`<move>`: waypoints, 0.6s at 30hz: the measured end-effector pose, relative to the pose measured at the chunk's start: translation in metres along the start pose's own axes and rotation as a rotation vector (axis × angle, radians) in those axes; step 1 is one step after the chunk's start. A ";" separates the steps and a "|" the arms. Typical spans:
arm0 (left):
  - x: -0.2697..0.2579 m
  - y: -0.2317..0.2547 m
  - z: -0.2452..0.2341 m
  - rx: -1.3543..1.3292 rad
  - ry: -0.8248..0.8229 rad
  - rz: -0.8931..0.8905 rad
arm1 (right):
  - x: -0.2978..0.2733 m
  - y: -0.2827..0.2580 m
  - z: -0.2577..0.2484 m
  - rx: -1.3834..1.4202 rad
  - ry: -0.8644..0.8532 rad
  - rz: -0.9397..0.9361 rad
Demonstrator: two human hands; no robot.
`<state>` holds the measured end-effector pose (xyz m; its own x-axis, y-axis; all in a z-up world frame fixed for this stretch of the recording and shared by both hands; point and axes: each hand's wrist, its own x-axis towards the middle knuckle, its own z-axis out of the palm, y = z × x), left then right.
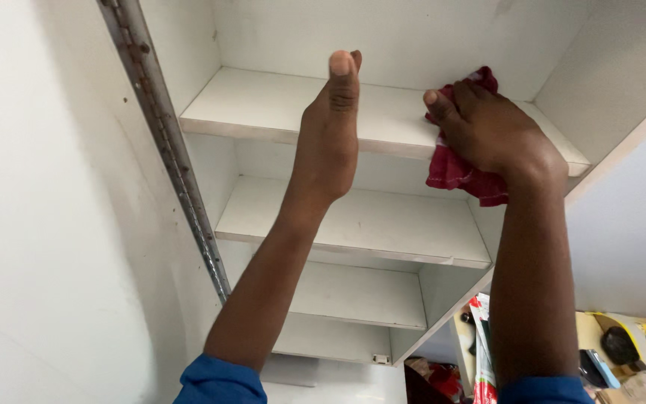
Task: The person wipes the inside of a white wall cabinet with a red cloth, then places several bottles and containers onto the cleaned shelves.
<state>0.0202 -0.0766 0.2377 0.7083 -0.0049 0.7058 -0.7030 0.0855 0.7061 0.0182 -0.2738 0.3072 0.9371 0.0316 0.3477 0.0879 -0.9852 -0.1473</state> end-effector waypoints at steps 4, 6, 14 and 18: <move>-0.001 0.001 -0.012 0.023 0.045 0.011 | -0.001 -0.025 0.002 -0.037 0.016 -0.063; -0.001 0.000 -0.022 0.048 0.059 0.005 | -0.002 -0.036 0.002 -0.014 -0.002 -0.060; 0.004 -0.011 -0.068 -0.021 0.109 0.041 | -0.006 -0.088 0.016 0.027 -0.041 -0.131; 0.004 -0.009 -0.086 -0.029 0.128 0.028 | -0.006 -0.110 0.021 0.074 -0.047 -0.198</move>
<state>0.0350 0.0084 0.2287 0.6921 0.1251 0.7108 -0.7217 0.1123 0.6830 0.0101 -0.1625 0.3023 0.9135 0.2326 0.3338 0.2947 -0.9439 -0.1489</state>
